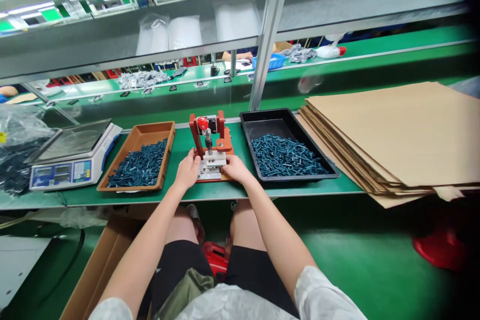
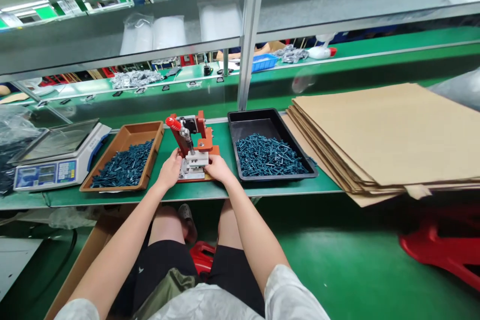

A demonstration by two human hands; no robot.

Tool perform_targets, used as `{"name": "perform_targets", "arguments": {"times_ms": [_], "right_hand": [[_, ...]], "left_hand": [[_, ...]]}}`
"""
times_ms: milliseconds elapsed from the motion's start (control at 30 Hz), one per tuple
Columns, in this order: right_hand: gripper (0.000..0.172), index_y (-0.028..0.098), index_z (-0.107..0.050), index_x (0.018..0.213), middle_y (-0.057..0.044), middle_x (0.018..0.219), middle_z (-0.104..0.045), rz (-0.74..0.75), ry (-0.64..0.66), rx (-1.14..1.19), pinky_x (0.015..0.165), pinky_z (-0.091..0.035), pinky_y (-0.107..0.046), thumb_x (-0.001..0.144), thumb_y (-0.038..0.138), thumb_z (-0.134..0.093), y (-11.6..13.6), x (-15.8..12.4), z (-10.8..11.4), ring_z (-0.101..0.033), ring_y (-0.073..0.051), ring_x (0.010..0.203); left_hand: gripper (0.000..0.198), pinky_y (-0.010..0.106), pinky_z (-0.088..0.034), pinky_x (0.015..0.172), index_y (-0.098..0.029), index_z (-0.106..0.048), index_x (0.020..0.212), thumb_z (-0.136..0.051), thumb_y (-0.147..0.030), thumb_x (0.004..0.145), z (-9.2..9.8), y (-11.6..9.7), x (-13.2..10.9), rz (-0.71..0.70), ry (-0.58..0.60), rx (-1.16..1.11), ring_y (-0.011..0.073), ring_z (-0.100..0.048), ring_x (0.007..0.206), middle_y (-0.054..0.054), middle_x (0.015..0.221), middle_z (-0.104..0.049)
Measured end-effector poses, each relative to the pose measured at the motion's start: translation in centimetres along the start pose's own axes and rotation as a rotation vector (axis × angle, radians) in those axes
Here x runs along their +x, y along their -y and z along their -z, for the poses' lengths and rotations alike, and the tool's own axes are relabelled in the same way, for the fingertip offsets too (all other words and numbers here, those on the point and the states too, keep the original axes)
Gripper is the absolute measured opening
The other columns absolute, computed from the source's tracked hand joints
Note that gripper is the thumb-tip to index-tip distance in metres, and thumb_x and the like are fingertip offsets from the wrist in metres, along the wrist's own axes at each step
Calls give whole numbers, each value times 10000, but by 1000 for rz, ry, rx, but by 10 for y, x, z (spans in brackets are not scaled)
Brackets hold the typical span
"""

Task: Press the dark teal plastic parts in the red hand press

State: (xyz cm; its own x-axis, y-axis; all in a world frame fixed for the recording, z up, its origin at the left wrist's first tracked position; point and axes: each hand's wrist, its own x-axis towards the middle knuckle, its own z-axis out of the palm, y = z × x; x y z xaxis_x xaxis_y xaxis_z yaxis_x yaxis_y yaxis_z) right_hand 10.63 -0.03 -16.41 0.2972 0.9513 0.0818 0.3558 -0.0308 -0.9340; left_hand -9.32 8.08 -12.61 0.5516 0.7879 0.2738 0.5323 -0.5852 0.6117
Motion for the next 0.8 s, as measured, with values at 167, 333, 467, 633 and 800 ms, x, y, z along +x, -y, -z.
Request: {"name": "perform_targets", "arguments": {"times_ms": [167,333,467,633,800], "right_hand": [[349,172,-797,975,-51,1013,-811,31,-11,26,927,-585,-379,704,60,-608,-2,0,-2,-746,-257,979],[375,188,-788,1019,-56,1044,-808,37,-32,40,953,-584,-399,711,53,-622,-2,1,-4,-751,-256,996],[417,186,-777,1056,-61,1089,-802,21,-10,65,965,-580,-403,706,28,-614,0,2,-4,-748,-256,1035],[411,184,-769,1068,-65,1091,-801,13,-3,68,970,-577,-399,722,35,-605,4,-1,-3,-746,-257,1043],[401,175,-754,1098,-59,1103,-796,30,21,101,978,-569,-378,746,68,-596,5,-5,-1,-742,-237,1030]], "left_hand": [[596,480,-457,1103,-154,-562,1389,-279,-549,1044,-13,0,-12,-127,-168,102,299,-616,1276,166,1372,-657],[573,469,-468,1072,-160,-584,1350,-313,-553,1031,-19,2,-16,-119,-234,129,303,-635,1220,164,1320,-678],[588,479,-475,1074,-153,-578,1344,-295,-565,1034,-22,8,-17,-106,-230,87,304,-639,1221,170,1314,-680],[660,479,-393,1195,-158,-457,1472,-302,-622,1029,-6,-19,-6,-144,-435,-69,297,-504,1407,191,1489,-539],[671,485,-389,1195,-310,-215,1612,-221,-653,1035,42,-110,26,-434,-541,-299,292,-406,1495,61,1569,-435]]}}
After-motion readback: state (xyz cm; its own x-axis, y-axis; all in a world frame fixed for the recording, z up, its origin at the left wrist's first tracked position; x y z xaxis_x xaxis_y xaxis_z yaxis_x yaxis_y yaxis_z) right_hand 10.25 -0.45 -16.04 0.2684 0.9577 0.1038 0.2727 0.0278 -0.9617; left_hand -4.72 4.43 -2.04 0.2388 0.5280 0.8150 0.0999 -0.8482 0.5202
